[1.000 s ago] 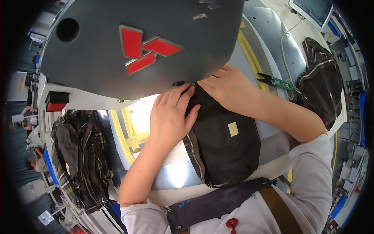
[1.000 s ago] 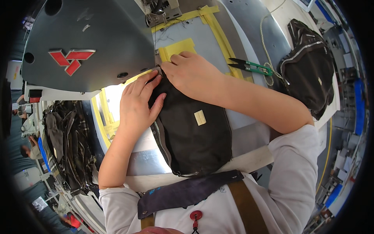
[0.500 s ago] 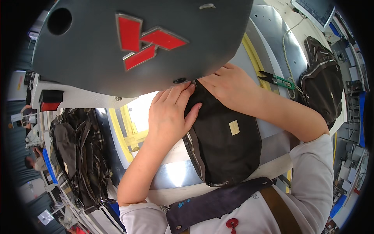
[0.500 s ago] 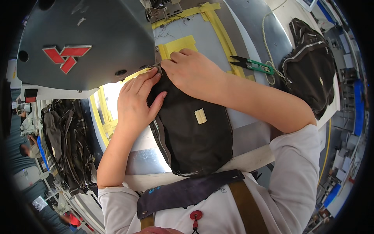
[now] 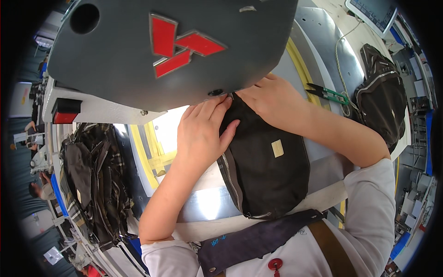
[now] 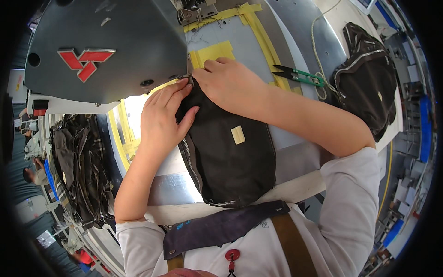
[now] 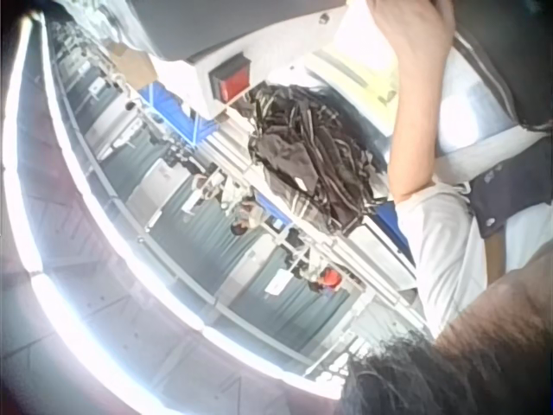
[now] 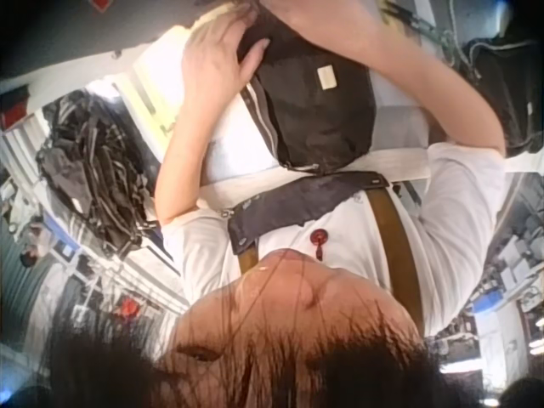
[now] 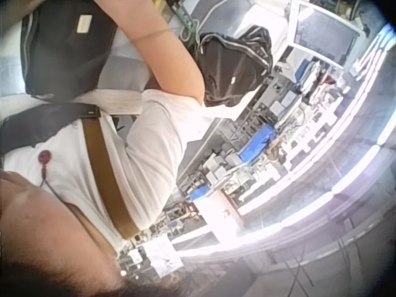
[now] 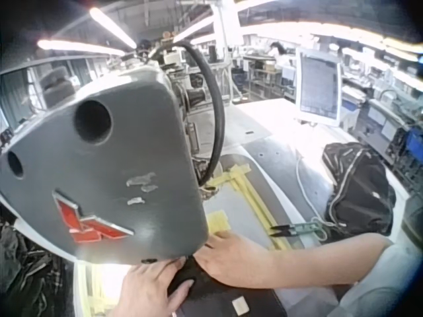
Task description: The person operates an industrial sewing machine to stitch the edges of dark-colored fabric bags. They repeatedly align the bag under the needle, sew a short segment, and then use scissors to cut the thread before moving to the next bag or section.
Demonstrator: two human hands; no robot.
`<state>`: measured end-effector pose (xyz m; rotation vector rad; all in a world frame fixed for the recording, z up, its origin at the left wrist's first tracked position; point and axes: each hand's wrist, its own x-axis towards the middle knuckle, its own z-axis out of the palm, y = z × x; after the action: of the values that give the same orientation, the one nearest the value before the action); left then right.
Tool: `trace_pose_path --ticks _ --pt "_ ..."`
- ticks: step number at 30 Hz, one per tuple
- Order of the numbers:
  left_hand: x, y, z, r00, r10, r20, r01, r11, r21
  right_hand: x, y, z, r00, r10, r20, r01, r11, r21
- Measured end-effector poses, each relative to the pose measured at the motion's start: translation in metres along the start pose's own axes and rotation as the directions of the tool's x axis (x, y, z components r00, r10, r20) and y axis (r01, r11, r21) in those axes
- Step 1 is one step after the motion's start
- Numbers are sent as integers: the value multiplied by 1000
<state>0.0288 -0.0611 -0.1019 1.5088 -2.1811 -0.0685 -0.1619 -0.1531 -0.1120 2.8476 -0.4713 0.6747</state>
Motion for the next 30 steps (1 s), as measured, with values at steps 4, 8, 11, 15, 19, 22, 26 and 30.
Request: trace_pose_path --ticks 4,8,11,15,19,22,26,30 --pt "5 -3 -1 999 -26 21 25 999 43 4 7 4 1000 3 9 -3 999 -45" --pt "7 -6 0 995 -80 64 77 996 48 10 11 4 999 9 35 -6 998 -69" --pt "5 -7 1 998 -51 29 50 998 43 6 11 5 999 -5 33 6 999 -42" --pt "5 -5 1 999 -47 23 45 997 58 4 9 4 999 1 34 0 1000 -29" --pt "4 -5 1 999 -48 22 47 998 50 5 8 0 999 15 39 -14 999 -42" --pt "4 -6 1 999 -31 7 30 998 51 6 7 -2 1000 16 -18 -17 999 -49" --pt "5 -6 1 1000 -6 -6 6 999 49 1 4 0 997 76 -2 -76 997 -5" --pt "3 -2 -5 1000 -10 25 9 1000 17 -5 -4 1 995 100 16 -100 994 33"
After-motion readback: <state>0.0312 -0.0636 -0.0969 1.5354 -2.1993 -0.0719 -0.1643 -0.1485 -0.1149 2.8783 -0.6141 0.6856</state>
